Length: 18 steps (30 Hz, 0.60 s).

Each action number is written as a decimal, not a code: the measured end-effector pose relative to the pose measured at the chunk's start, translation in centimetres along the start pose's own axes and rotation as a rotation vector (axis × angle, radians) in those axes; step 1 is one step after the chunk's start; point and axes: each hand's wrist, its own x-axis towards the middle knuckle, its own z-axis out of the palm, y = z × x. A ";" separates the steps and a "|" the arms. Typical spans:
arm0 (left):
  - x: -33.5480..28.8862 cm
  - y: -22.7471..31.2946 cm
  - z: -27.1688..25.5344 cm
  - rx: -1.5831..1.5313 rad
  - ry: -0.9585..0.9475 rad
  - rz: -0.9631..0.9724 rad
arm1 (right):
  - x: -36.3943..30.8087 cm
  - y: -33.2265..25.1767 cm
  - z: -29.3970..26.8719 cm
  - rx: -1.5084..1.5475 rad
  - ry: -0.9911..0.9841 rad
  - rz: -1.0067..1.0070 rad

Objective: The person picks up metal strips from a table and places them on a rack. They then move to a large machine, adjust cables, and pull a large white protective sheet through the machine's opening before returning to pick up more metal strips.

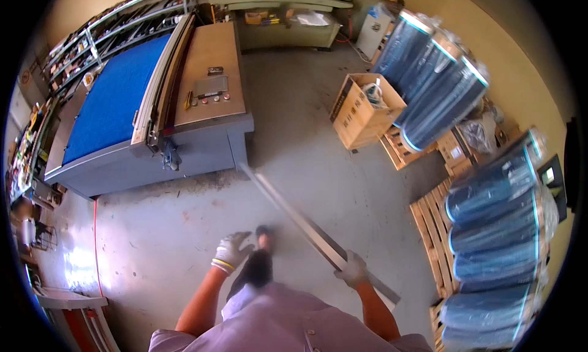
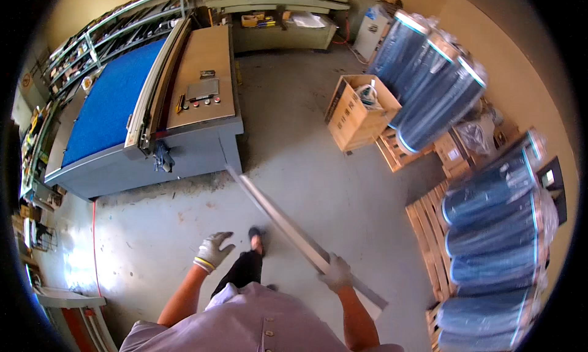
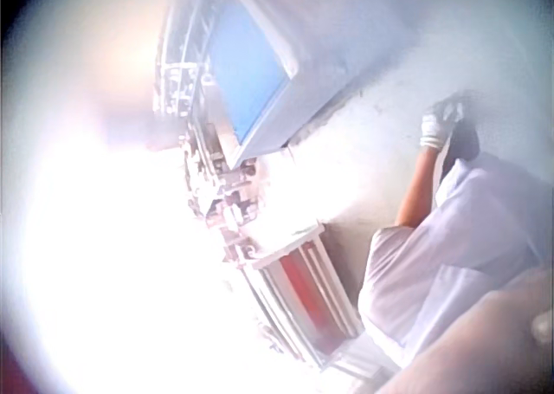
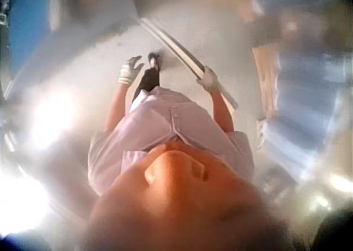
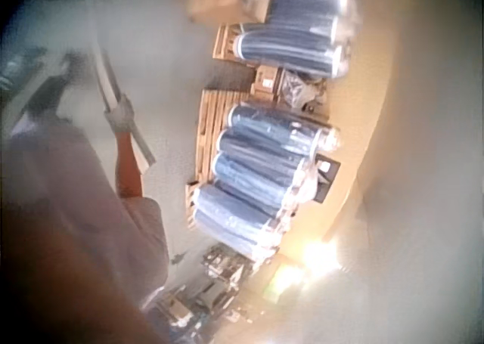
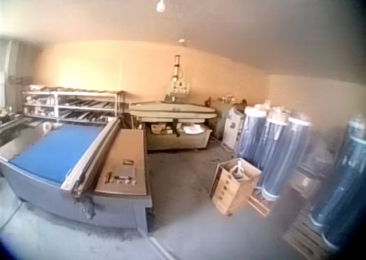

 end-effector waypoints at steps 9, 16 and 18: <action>39.5 6.9 -2.2 0.608 -0.138 0.472 | 35.9 -15.3 -14.7 -0.478 -0.124 -0.537; 67.9 10.5 -0.7 0.539 -0.407 0.547 | 59.4 -20.5 -29.0 -0.481 -0.082 -0.615; 76.0 11.2 -2.0 0.514 -0.455 0.473 | 67.8 -20.7 -32.7 -0.446 -0.066 -0.606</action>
